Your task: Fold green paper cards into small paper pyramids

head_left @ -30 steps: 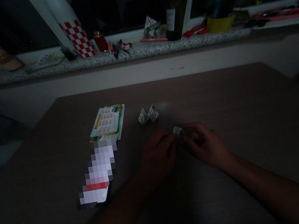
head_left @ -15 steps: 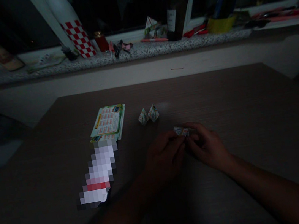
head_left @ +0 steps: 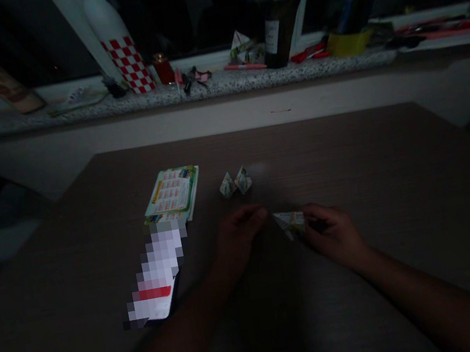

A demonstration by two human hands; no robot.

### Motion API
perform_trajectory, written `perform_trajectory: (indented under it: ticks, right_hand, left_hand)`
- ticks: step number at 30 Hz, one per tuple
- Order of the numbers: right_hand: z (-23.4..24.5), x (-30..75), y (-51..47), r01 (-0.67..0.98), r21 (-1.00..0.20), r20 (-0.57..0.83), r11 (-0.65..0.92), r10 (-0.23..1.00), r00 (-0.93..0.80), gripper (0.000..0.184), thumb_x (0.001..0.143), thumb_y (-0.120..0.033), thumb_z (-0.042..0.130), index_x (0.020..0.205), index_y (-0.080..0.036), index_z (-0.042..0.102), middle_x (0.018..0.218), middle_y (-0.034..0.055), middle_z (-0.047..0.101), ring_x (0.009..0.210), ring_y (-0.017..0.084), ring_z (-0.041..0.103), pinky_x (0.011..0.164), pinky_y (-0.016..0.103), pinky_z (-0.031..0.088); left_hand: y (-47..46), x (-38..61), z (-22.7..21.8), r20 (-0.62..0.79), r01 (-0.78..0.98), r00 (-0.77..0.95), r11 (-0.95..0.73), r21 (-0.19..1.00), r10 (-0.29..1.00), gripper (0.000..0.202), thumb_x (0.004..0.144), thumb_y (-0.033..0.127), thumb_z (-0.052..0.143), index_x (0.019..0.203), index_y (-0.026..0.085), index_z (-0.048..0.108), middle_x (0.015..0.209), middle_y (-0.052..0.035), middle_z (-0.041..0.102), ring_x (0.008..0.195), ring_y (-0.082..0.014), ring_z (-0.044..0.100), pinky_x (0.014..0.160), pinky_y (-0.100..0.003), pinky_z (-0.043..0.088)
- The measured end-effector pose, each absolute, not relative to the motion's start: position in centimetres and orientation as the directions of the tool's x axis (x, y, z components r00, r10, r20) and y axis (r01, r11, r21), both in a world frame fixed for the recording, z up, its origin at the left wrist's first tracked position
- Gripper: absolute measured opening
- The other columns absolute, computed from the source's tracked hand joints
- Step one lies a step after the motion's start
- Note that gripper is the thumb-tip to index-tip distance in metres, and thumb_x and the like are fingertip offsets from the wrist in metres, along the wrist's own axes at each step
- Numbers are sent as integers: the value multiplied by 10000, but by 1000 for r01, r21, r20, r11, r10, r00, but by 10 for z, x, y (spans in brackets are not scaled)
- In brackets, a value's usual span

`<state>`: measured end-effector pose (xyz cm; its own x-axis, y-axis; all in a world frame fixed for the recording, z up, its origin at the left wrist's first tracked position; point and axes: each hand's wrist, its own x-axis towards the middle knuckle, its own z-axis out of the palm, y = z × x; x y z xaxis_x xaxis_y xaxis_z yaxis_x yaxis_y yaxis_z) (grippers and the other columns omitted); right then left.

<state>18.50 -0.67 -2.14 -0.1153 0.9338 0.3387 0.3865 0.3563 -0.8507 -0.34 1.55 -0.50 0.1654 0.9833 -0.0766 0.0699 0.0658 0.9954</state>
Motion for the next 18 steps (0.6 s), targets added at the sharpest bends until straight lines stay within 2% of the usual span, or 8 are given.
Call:
perform_trajectory:
  ticks: [3, 5, 10, 18]
  right_hand:
    - [-22, 185, -7, 338, -879, 314, 337, 941, -124, 117, 797, -261, 582, 845, -189, 660, 653, 16, 667, 568, 146, 615, 516, 237, 473]
    - [-22, 184, -7, 286, -907, 285, 310, 950, -126, 81, 761, -244, 618, 816, -193, 651, 653, 8, 664, 562, 141, 610, 513, 232, 472]
    - [-21, 181, -6, 111, -976, 168, 185, 975, -149, 130, 645, -187, 714, 735, -199, 622, 609, -27, 634, 515, 116, 577, 460, 195, 443]
    - [-21, 179, -6, -4, -1000, 27, 27, 988, -151, 232, 561, -138, 758, 738, -190, 617, 606, -41, 618, 515, 100, 545, 462, 183, 435]
  left_hand:
    - [17, -2, -9, -193, -46, 321, 219, 975, 927, 309, 754, 439, 644, 799, 137, 687, 639, -12, 622, 575, -119, 557, 564, -237, 453]
    - [15, 0, -8, -219, -47, 371, 253, 966, 902, 273, 728, 409, 677, 769, 141, 706, 639, -14, 635, 568, -114, 555, 559, -230, 448]
    - [9, 3, -1, -225, 13, 446, 246, 969, 866, 177, 703, 333, 709, 733, 160, 734, 614, -1, 654, 549, -104, 559, 550, -215, 432]
    - [9, 2, 0, -248, 38, 522, 268, 963, 816, 185, 683, 324, 725, 774, 163, 742, 655, -12, 690, 583, -122, 592, 586, -225, 444]
